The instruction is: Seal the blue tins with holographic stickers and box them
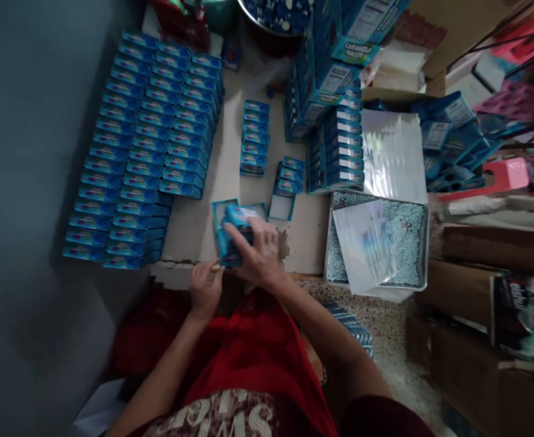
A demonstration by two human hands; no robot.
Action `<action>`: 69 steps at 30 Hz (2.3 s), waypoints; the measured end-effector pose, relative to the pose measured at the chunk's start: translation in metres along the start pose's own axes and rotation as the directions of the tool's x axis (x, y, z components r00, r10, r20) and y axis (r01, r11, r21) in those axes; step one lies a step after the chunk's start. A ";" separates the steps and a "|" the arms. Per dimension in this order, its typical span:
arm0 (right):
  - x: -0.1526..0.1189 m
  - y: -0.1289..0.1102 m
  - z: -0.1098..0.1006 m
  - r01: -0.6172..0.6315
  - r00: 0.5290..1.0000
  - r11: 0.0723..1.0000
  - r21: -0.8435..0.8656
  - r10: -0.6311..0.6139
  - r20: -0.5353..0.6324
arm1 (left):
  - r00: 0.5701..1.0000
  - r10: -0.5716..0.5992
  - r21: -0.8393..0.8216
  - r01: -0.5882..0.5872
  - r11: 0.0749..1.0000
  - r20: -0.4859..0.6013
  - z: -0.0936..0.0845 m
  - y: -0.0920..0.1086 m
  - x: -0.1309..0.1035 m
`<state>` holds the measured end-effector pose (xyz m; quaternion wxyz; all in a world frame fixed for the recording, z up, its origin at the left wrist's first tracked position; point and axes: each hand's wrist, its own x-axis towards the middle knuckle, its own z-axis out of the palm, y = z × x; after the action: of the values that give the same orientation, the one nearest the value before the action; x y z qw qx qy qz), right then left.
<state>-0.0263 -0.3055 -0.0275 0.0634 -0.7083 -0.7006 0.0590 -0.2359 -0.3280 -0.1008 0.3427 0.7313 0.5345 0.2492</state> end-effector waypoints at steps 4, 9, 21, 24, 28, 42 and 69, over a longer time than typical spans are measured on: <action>-0.037 0.085 -0.001 -0.140 0.952 0.988 -0.062 0.117 -0.283 | 0.998 -0.057 -0.157 0.053 0.986 -0.022 0.046 0.033 0.077; -0.025 0.136 0.027 -0.082 0.923 0.983 -0.163 0.014 -0.385 | 0.990 0.006 -0.498 0.067 0.865 0.143 0.099 0.067 0.144; -0.008 0.131 0.015 -0.272 0.955 0.961 0.050 0.276 -0.104 | 0.981 0.106 -0.536 -0.004 0.844 0.160 0.148 0.114 0.132; 0.010 0.139 -0.003 -0.174 0.984 0.983 0.059 0.176 -0.025 | 0.992 -0.006 -0.511 0.069 0.857 0.124 0.157 0.124 0.145; 0.024 0.149 -0.012 -0.042 0.996 0.994 0.097 0.034 0.086 | 0.982 -0.148 -0.483 0.185 0.856 0.114 0.158 0.131 0.150; 0.024 0.167 -0.013 0.006 0.996 0.980 0.201 -0.023 0.081 | 0.991 -0.107 -0.315 0.126 0.941 0.078 0.152 0.148 0.175; 0.050 0.191 0.049 -0.421 0.828 0.601 0.679 0.561 0.016 | 0.973 -0.126 -0.425 0.198 0.883 0.192 0.158 0.103 0.180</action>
<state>0.1539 -0.2567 -0.1089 0.3586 -0.8067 -0.4006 0.2453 -0.0026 -0.2136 -0.1228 0.5608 0.6046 0.4942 0.2751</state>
